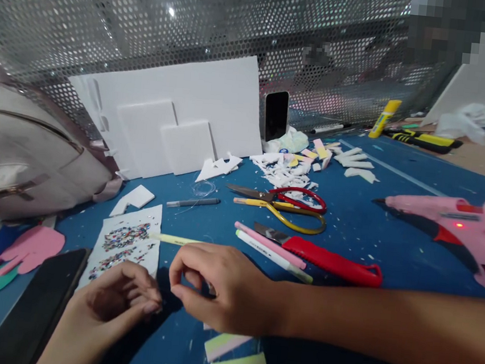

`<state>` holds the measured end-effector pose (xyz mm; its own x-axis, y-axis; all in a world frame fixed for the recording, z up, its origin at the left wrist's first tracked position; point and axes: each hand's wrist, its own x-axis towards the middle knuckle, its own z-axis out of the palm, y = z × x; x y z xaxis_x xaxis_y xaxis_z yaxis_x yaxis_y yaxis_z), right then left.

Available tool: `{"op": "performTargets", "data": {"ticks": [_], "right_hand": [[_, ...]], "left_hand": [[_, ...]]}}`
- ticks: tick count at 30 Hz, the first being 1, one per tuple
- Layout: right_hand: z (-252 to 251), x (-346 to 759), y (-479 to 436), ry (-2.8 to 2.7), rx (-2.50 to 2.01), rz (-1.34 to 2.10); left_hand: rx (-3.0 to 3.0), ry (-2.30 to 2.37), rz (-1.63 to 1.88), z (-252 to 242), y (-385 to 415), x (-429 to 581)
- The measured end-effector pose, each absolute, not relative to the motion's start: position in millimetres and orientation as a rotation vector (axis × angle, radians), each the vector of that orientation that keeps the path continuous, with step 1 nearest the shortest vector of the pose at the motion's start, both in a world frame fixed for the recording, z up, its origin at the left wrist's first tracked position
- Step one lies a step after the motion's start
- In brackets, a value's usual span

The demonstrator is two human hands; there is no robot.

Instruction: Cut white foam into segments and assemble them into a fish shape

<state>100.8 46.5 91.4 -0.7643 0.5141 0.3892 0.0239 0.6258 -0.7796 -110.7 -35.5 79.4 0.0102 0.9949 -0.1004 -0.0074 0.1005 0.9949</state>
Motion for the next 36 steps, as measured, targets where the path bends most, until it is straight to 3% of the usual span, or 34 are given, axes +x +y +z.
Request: {"op": "performTargets", "data": {"ticks": [8,36], "right_hand": [[94.7,99.4,45.8,-2.355,-0.23,0.88],[91.3,98.9,44.5,-2.411,-0.221,0.807]], "left_hand": [[1.172,1.23,1.162,81.2,-33.8,-116.7],[1.247,1.153,1.141,79.7,-33.7,-119.3]]}}
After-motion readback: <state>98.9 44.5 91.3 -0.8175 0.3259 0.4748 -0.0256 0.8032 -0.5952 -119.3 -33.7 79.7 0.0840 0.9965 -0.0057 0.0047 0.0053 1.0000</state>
